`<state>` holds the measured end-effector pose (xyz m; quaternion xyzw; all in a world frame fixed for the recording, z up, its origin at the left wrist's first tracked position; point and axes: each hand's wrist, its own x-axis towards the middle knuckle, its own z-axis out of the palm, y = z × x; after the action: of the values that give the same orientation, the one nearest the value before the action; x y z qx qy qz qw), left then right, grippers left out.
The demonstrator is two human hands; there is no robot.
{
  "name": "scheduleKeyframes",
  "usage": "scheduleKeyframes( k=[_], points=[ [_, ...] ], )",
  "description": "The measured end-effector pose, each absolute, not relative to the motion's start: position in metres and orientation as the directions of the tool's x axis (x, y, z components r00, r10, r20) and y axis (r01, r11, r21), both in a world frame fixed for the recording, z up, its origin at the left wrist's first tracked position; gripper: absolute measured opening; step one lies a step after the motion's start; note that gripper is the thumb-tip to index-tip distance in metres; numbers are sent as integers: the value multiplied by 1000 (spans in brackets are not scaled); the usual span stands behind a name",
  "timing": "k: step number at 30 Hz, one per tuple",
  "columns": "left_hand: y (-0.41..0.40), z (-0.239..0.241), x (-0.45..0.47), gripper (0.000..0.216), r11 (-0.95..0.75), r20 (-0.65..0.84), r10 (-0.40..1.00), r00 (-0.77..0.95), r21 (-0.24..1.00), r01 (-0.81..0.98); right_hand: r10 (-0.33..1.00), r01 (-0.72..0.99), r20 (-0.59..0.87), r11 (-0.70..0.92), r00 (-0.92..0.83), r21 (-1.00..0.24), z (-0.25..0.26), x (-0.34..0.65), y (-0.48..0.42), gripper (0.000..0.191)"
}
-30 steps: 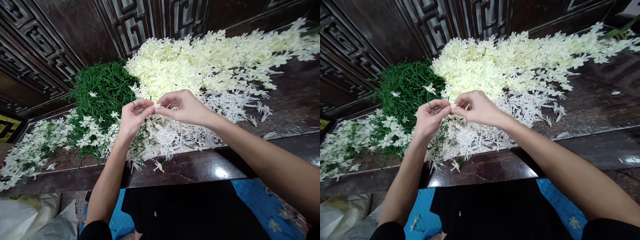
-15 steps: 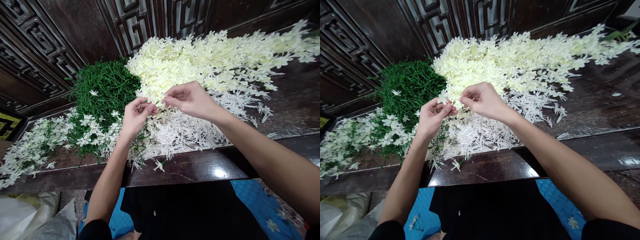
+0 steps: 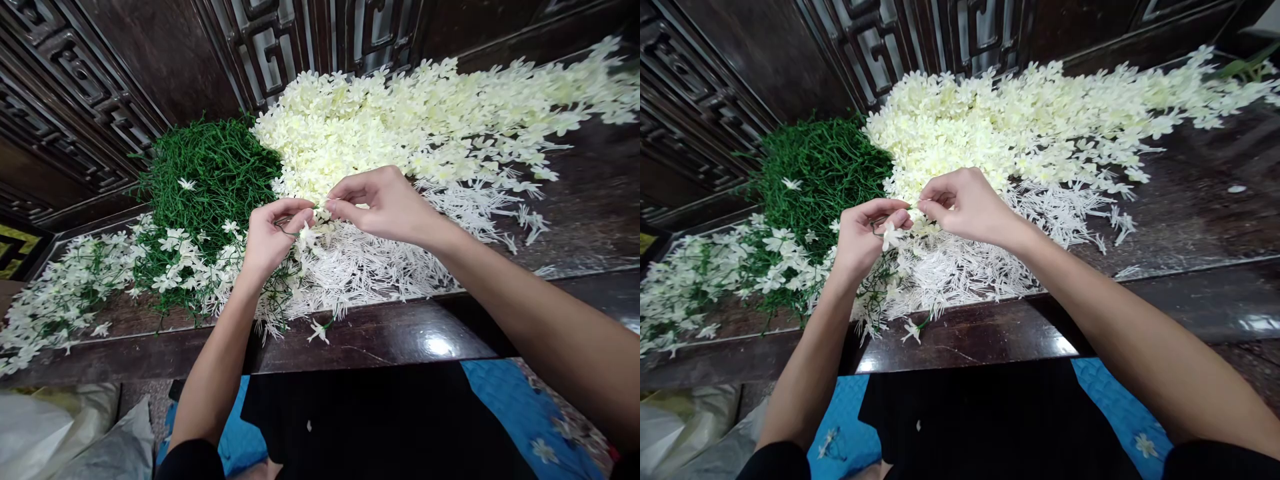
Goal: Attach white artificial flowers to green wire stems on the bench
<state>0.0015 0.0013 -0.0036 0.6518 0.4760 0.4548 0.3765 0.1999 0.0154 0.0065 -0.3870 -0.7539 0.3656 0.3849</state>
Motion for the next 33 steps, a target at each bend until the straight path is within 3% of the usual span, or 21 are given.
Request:
scheduleKeyframes(
  k=[12,21,27,33],
  points=[
    [6,-10,-3,10,-418,364,908,209,733,537,803,393,411,577,-430,-716,2,196,13,19],
    [6,-15,-5,9,-638,614,710,345,352,685,742,447,499,669,-447,-594,-2,196,15,18],
    [4,-17,-5,14,-640,702,584,408,88,764,709,384,515,699,-481,-604,-5,195,16,16],
    [3,-16,-4,17,-624,720,525,453,-36,781,696,356,533,711,-481,-606,-9,194,15,10]
  ],
)
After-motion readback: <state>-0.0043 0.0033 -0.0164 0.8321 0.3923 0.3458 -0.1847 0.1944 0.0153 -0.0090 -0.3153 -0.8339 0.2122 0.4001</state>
